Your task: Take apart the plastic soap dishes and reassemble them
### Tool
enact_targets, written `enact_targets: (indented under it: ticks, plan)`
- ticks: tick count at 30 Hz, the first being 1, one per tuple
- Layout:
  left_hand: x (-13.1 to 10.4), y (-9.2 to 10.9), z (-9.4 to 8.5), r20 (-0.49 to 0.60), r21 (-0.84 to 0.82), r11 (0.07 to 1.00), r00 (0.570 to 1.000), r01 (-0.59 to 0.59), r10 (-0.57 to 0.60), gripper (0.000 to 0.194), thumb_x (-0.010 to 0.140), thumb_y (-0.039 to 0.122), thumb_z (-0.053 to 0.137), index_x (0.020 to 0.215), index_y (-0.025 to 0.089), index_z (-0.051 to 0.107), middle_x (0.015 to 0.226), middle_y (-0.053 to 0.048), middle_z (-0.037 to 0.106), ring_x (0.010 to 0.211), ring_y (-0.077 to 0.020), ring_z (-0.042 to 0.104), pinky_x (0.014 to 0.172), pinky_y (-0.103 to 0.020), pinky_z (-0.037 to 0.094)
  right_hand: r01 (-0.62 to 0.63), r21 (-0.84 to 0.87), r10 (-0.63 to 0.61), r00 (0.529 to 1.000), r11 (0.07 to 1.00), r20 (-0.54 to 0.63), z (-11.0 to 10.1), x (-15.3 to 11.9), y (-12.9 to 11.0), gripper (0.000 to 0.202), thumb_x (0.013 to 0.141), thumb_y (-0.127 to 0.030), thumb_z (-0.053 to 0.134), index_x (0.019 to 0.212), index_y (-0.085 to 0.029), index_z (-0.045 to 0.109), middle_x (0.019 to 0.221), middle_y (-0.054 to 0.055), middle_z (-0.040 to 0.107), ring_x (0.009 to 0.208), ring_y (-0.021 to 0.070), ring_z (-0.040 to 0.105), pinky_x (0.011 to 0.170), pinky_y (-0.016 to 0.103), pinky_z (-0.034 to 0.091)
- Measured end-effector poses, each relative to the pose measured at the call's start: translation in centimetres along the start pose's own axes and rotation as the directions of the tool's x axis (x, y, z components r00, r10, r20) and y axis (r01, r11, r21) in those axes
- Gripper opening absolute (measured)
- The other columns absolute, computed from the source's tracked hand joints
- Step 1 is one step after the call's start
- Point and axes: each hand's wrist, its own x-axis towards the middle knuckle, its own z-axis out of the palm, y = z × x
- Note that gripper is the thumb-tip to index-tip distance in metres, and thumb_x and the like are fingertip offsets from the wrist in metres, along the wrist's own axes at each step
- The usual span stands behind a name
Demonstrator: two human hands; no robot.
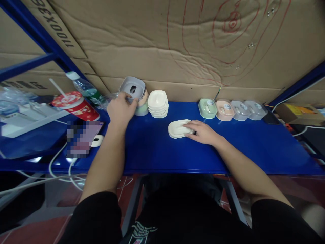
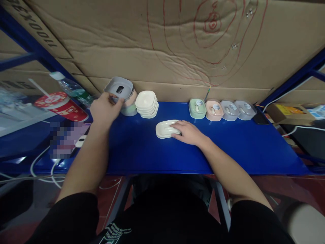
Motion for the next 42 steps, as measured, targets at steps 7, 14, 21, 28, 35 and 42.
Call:
enact_targets:
  ticks: [7,14,21,28,35,42]
  plan:
    - [-0.3,-0.1,-0.3,-0.129,-0.151,0.988,0.991,-0.042,0.022,0.041,0.100,0.056,0.061,0.120,0.020,0.062,0.091,-0.007,0.074,0.101,-0.0312,0.072,0.089,-0.043,0.049,0.002,-0.006,-0.002,1.000,1.000,0.000,-0.1,0.0,-0.3,0.046,0.105,-0.045,0.065,0.145,-0.023,0.068,0.136,0.013,0.076,0.127,0.0331,0.070,0.110,0.054,0.056]
    - [-2.8,2.4,-0.5,-0.138,-0.623,0.755,0.979,-0.206,0.153,0.045,0.105,0.071,0.046,0.107,0.026,0.051,0.065,0.004,0.058,0.069,-0.0177,0.064,0.065,-0.033,0.040,-0.061,0.023,0.064,0.976,0.998,-0.207,-1.0,-0.1,-1.0,0.073,0.105,-0.057,0.059,0.169,-0.026,0.040,0.153,0.016,0.066,0.140,0.0376,0.063,0.117,0.062,0.052]
    - [-7.6,7.4,0.1,0.426,-0.803,0.588,0.787,0.101,0.446,0.061,0.096,0.087,0.047,0.085,0.027,0.047,0.049,0.004,0.055,0.036,-0.0124,0.042,0.040,-0.029,0.031,-0.167,0.222,0.245,0.883,0.961,-0.399,-0.7,-0.4,-0.3,0.088,0.104,-0.075,0.044,0.172,-0.023,0.026,0.147,0.019,0.067,0.121,0.0366,0.073,0.108,0.059,0.059]
    - [-8.3,8.3,1.8,0.565,-0.755,0.601,0.726,0.262,0.392,0.047,0.102,0.071,0.052,0.087,0.026,0.050,0.054,0.002,0.061,0.039,-0.0114,0.046,0.041,-0.027,0.033,-0.305,0.509,0.529,0.758,0.805,-0.382,-0.2,0.3,1.1,0.064,0.097,-0.084,0.051,0.110,-0.024,0.065,0.077,0.003,0.073,0.064,0.0219,0.068,0.069,0.042,0.061]
    - [-9.6,8.7,1.8,0.486,-0.697,0.715,0.764,0.047,0.423,0.043,0.081,0.054,0.083,0.088,0.024,0.053,0.056,0.004,0.064,0.047,-0.0118,0.055,0.047,-0.025,0.036,-0.318,0.354,0.460,0.757,0.880,-0.463,0.0,0.5,1.5,0.054,0.092,-0.078,0.064,0.098,-0.024,0.065,0.081,0.003,0.074,0.069,0.0214,0.066,0.068,0.037,0.053]
    - [-9.2,8.5,1.5,0.596,-0.771,0.595,0.587,0.228,0.548,0.047,0.099,0.070,0.058,0.091,0.024,0.052,0.044,0.007,0.052,0.035,-0.0111,0.045,0.040,-0.024,0.035,-0.291,0.323,0.420,0.771,0.901,-0.478,-1.1,0.1,0.9,0.062,0.099,-0.082,0.050,0.108,-0.024,0.071,0.081,0.004,0.072,0.071,0.0221,0.064,0.069,0.037,0.051]
